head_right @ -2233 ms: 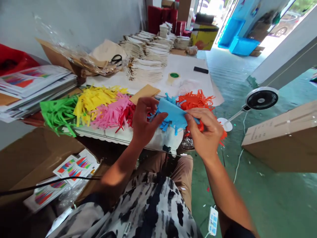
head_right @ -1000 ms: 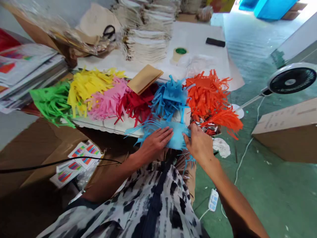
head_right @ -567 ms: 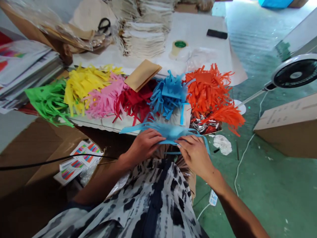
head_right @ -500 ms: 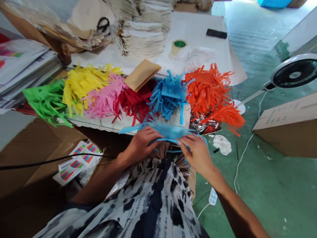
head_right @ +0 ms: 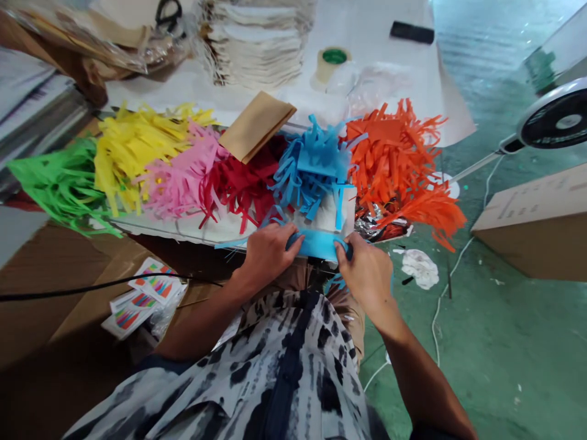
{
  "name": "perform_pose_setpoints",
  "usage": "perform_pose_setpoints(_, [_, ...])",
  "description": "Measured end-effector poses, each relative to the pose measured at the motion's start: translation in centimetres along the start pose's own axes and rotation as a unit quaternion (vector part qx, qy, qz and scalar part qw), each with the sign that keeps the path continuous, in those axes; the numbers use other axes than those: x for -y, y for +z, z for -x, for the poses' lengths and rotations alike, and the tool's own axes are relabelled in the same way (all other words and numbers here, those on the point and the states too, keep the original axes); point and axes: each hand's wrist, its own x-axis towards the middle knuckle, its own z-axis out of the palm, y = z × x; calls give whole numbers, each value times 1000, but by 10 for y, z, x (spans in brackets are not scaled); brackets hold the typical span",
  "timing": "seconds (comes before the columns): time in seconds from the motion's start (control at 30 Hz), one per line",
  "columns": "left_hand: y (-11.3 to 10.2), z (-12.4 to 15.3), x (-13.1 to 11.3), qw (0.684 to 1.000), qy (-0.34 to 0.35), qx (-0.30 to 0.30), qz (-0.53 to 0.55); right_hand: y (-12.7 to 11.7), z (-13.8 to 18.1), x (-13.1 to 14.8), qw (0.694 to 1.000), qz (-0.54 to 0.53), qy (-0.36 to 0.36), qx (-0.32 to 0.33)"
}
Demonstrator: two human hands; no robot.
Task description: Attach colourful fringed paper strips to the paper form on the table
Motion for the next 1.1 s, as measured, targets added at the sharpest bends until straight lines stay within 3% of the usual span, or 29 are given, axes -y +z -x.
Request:
perform_pose_setpoints(0.3, [6,1,-2,999,22,-17,-22,-3,-8,0,999,-17,31,41])
perform_pose_setpoints(0.43, [7,2,1,996,46,-80,-11,-6,-11,0,998,-20,40,49])
perform_pose_setpoints(0.53, [5,6,3,986,105,-130,6,-6,-12,0,998,-12,32,50])
perform_pose_setpoints(0.67, [9,16,-4,963,249,-88,51,-2,-13,0,999,-9,18,35])
perform_pose_setpoints(0.8, [22,26,-10,953,291,-27,76,-2,-13,-4,1000,-10,4,-4])
perform_pose_setpoints(0.93, [27,30,-8,956,285,11,68,-14,-3,-15,992,0,-38,-121])
perform_pose_setpoints(1.0, [26,30,-8,957,283,14,64,-18,8,-18,981,4,-97,-170])
perform_pose_setpoints(1.1, [26,29,-10,957,283,10,62,-11,29,-16,961,-4,-225,-158])
